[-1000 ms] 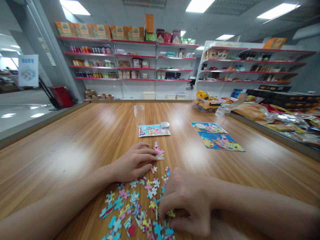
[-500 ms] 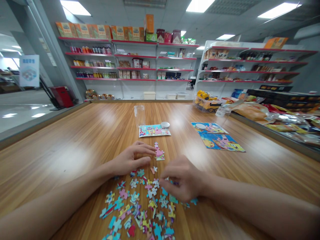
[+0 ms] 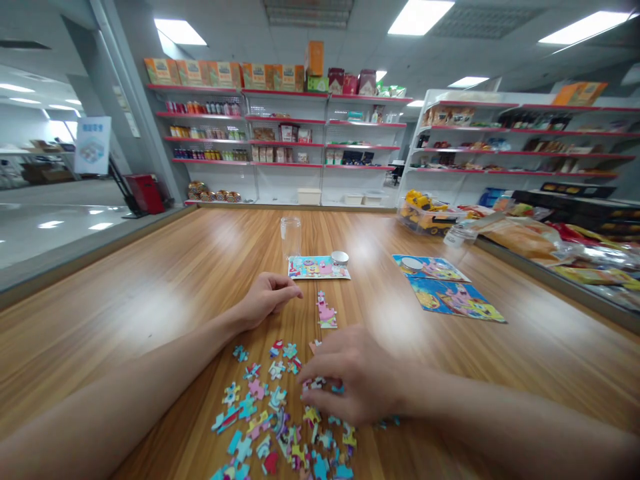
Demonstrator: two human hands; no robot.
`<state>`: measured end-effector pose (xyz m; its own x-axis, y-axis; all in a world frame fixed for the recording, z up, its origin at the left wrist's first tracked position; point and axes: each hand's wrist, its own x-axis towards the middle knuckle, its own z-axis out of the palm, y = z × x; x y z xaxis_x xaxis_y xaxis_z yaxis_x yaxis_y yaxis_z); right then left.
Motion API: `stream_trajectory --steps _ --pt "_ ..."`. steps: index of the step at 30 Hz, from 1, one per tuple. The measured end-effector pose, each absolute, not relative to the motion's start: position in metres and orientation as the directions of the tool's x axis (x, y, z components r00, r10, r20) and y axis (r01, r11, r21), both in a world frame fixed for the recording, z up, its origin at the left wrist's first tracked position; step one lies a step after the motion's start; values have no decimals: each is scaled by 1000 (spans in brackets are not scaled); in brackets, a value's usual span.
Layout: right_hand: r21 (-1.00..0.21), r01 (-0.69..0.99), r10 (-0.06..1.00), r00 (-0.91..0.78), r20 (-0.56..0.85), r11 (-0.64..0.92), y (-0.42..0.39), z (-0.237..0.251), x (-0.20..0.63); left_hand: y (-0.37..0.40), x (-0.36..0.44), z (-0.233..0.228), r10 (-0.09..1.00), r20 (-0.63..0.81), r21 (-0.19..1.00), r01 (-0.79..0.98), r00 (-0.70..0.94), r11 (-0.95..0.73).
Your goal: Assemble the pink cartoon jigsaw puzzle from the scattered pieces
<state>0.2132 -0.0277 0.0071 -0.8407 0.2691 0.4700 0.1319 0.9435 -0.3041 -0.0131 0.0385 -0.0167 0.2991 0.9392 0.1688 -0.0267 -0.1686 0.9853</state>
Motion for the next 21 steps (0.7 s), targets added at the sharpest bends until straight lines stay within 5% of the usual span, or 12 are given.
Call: stream_trajectory --steps 6,11,13,16,21 --pt "-230 156 237 -893 382 961 -50 1 209 36 -11 -15 930 191 974 59 313 -220" --pt "-288 75 220 -829 514 955 -44 -1 207 29 -8 -8 902 257 894 269 347 -358" --pt "-358 94 304 -746 593 929 -35 0 211 27 -8 -6 900 269 884 284 344 -372" --pt "-531 234 563 -537 628 815 -12 3 223 24 -9 -4 897 269 870 312 350 -382" --pt "-753 359 831 -320 455 551 15 1 244 15 -9 0 922 242 877 337 303 -342"
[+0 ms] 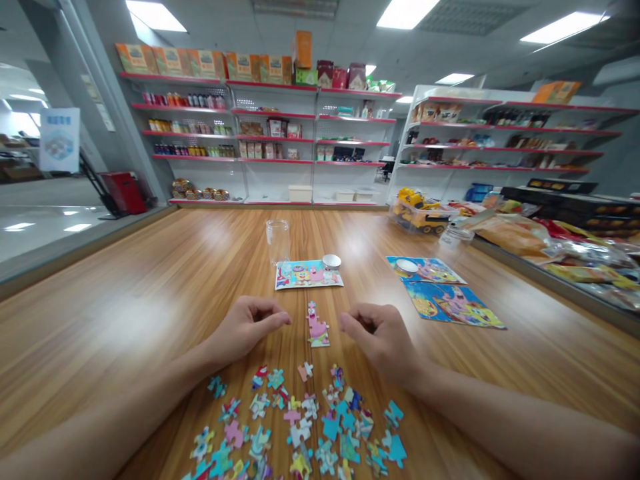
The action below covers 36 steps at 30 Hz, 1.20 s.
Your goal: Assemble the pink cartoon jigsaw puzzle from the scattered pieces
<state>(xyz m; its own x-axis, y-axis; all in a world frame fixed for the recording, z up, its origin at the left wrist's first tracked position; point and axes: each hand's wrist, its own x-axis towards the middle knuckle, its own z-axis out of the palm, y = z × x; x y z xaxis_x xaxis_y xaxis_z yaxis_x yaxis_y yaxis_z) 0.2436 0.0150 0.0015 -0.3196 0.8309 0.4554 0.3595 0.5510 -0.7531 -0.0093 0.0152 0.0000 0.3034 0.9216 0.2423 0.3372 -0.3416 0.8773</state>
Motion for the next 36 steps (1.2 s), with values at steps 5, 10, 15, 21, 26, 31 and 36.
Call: stream_trajectory --steps 5,10,15,21,26,31,36 --pt "-831 320 880 -307 363 455 -1 -12 248 1 -10 -7 950 168 903 346 261 -255" --pt "-888 320 941 -187 281 329 -3 -11 248 -4 -11 -9 968 173 923 313 183 -224" --pt "-907 295 954 -98 285 301 8 0 242 2 -8 0 960 203 927 277 190 -251" --pt "-900 279 943 -107 317 334 7 -5 237 1 -4 1 965 196 947 222 172 -232" --pt "-906 306 956 -72 286 294 12 -3 242 1 -4 0 968 168 936 278 185 -216" --pt "-935 284 977 -64 204 214 17 2 247 0 -3 5 970 149 931 303 190 -203" --pt "-933 295 978 -86 192 209 23 -2 247 2 -6 6 971 134 930 313 199 -192"
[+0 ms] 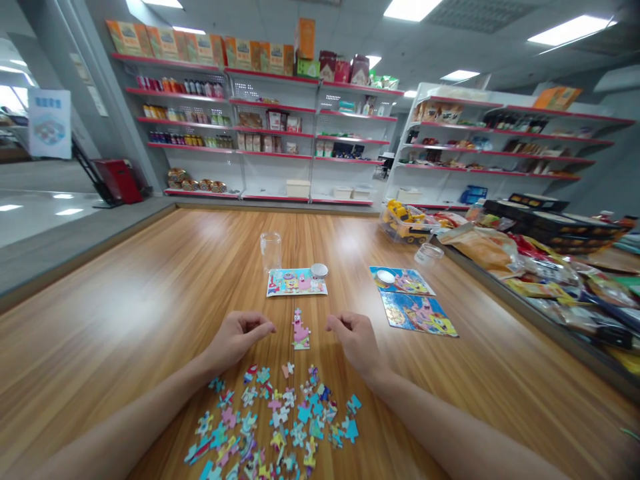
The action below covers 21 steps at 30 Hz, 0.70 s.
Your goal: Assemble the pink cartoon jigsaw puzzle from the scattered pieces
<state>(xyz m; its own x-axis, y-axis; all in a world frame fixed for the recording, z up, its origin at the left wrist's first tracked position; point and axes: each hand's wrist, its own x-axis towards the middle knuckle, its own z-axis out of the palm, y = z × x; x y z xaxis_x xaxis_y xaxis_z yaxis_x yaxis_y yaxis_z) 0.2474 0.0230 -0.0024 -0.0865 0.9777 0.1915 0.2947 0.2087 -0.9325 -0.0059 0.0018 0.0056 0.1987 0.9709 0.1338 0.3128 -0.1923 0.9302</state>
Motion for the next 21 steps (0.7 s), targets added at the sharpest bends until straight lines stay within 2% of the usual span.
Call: stream_trajectory --steps 5,7,15,21 --pt "-901 331 960 -103 259 279 34 -8 236 9 -17 -11 979 44 998 34 198 -52" --pt "-897 337 958 -116 263 287 35 -9 233 10 -20 -15 978 27 1000 4 208 -28" --pt "-893 333 952 -160 263 302 31 -7 237 2 -14 2 971 75 966 223 229 -127" --pt "-890 325 942 -209 262 319 30 -6 236 13 -7 3 985 125 954 259 120 -152"
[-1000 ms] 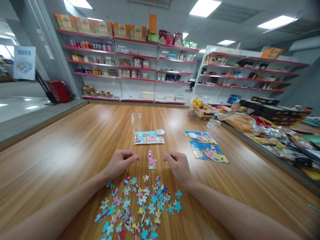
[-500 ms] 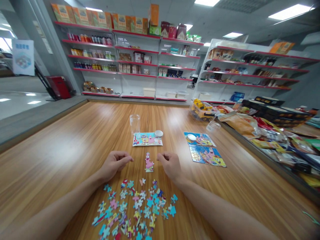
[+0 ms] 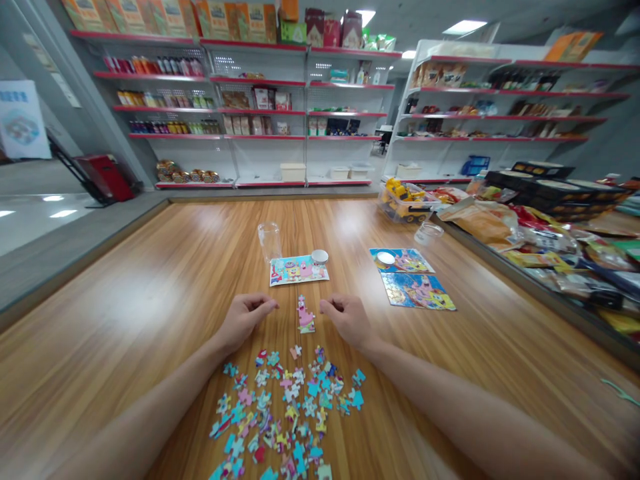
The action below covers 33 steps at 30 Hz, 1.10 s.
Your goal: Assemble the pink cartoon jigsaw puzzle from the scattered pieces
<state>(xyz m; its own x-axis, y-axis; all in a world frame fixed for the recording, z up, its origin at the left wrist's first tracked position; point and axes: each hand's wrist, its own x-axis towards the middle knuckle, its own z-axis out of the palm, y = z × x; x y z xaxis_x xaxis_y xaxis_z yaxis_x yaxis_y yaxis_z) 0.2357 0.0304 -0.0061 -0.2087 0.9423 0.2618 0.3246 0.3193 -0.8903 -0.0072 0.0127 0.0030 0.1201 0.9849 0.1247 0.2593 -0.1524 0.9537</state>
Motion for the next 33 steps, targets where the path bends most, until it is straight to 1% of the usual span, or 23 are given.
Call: stream_trajectory --steps 3,6,8,11,13,16,18,21,24,29,33 --pt "-873 354 937 -220 272 337 30 -7 235 20 -6 -4 986 136 946 281 100 -159" --pt "-861 375 934 -235 270 343 31 -8 236 24 -5 -8 979 174 921 335 104 -199" --pt "-847 390 926 -258 276 361 31 -8 236 24 -5 -9 969 206 897 369 138 -243" --pt "-801 430 898 -335 287 416 31 -8 237 21 -5 -6 939 249 863 386 237 -326" --pt "-765 459 877 -386 285 451 31 -10 238 18 -5 -2 877 314 805 387 365 -449" --pt "-748 473 868 -410 281 465 31 -13 238 13 -5 1 692 390 630 372 608 -682" --pt "-751 468 868 -409 283 466 31 -14 239 12 -4 3 596 357 524 374 719 -765" --pt "-749 470 866 -414 280 466 31 -14 240 12 -3 4 534 255 438 396 806 -807" --pt "-719 506 860 -436 265 477 30 -13 240 13 -3 3 543 206 429 423 814 -798" --pt "-652 545 832 -487 267 528 28 -11 241 14 -5 -2 595 220 462 454 773 -761" --pt "-617 554 812 -516 271 559 28 -10 242 14 -5 -4 581 258 445 439 772 -781"
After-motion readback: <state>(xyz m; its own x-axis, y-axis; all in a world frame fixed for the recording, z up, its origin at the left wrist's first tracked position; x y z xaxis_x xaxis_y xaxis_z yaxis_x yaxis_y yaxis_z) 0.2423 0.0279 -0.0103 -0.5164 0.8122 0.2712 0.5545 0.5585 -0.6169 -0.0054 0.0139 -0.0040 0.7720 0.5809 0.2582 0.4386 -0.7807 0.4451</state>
